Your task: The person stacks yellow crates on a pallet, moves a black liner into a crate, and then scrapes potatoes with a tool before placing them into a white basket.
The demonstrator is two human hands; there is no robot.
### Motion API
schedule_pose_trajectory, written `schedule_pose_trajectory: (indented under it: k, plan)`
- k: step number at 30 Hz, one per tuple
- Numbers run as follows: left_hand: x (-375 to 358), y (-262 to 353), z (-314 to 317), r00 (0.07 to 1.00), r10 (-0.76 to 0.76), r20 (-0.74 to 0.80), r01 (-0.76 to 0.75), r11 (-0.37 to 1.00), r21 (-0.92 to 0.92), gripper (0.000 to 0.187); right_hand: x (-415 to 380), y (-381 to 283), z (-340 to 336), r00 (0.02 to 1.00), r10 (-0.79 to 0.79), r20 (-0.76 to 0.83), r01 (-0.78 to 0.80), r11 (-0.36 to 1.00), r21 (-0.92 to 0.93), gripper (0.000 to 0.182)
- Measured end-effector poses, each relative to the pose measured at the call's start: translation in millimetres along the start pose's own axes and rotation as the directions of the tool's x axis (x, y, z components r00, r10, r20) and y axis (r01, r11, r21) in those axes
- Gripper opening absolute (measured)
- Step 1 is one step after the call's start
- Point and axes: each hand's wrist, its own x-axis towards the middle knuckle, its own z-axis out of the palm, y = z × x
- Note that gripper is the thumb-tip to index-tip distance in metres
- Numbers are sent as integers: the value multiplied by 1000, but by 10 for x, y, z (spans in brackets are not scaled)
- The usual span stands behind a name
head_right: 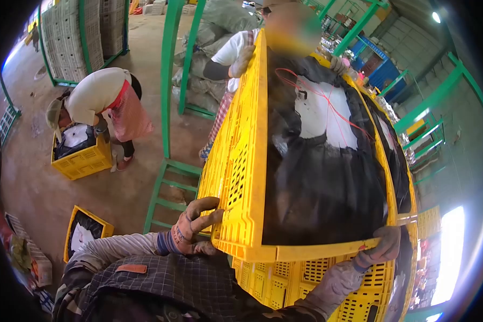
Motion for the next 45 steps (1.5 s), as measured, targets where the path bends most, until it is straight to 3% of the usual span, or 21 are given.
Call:
schedule_pose_trajectory:
  k: [1, 3, 5, 7, 9, 13, 19, 22, 24, 26, 28, 30, 31, 35, 37, 39, 40, 41, 42, 44, 45]
  plan:
    - [1, 4, -15, 1000, 10, -9, -10, 999, 32, 80, 54, -119, -11, 989, 147, 21, -148, 987, 66, 29]
    - [-3, -5, -32, 1000, -14, 19, 13, 999, 53, 79, 43, -126, 5, 996, 81, 37, -79, 996, -52, 32]
    - [19, -14, -25, 1000, -31, -1, 31, 999, 20, 76, -15, -120, 76, 957, 290, -31, -285, 952, 112, 35]
    - [27, -11, -31, 1000, 6, -13, -5, 999, 35, 75, -24, -114, 92, 956, 282, -87, -269, 954, 130, 39]
    - [30, -21, -24, 1000, -6, 3, 5, 999, 52, 74, 22, -146, 84, 968, 250, -27, -249, 968, 45, 38]
    - [47, 1, -26, 1000, -6, 2, 6, 999, 35, 75, 15, -100, 64, 964, 266, 7, -266, 963, 50, 37]
    - [32, -11, 4, 1000, -21, -4, 21, 999, 24, 75, 4, -36, 56, 997, 78, -11, -79, 991, -106, 36]
    - [29, -3, 38, 1000, -30, -9, 30, 999, 18, 75, 108, -103, 88, 990, 140, 31, -141, 990, 29, 34]
    - [22, 35, 99, 998, -59, -28, 59, 998, 17, 74, 63, -25, 104, 1000, 29, 6, -28, 995, -94, 31]
    - [70, 60, 169, 995, -71, -70, 72, 997, 1, 74, -47, 152, 237, 995, 19, -93, -12, 997, 71, 25]
    - [133, 92, 216, 982, -120, -149, 120, 993, -10, 72, -122, 348, 352, 989, 4, -150, 2, 999, 44, 24]
    - [193, 59, 262, 976, -168, -137, 167, 986, -21, 71, -36, 312, 453, 983, 153, -97, -145, 986, 88, 26]
    - [233, 27, 259, 970, -192, -151, 191, 981, -20, 70, -6, 264, 463, 943, 333, -18, -322, 924, 205, 28]
    - [315, -7, 236, 993, -110, -47, 110, 994, 7, 68, -162, 743, 596, 930, 348, 119, -367, 853, 370, 29]
    - [273, -55, 133, 992, -125, -6, 125, 992, -34, 61, -207, 592, 607, 913, 388, -126, -286, 829, 481, 27]
    - [184, -165, 29, 995, -99, -29, 76, 891, -448, 47, -187, 548, 508, 948, 261, -180, -206, 938, 279, 27]
    - [64, -206, -38, 965, -261, 12, 222, 794, -566, 41, -101, 521, 328, 980, 178, 89, -180, 984, 13, 26]
    - [-24, -245, -104, 912, -404, 67, 343, 665, -663, 37, 49, 445, 181, 923, 143, 358, -62, 972, -227, 26]
    - [-41, -258, -152, 891, -450, -56, 342, 749, -567, 37, 176, 156, 135, 936, 11, 353, 68, 975, -211, 27]
    - [-309, -492, -261, 806, -578, -126, 393, 682, -617, 39, 336, -442, 76, 920, 200, 336, -168, 978, -122, 29]
    - [-465, -596, -309, 739, -656, -156, 423, 631, -650, 39, 360, -672, 65, 959, 134, 252, -132, 991, -25, 31]
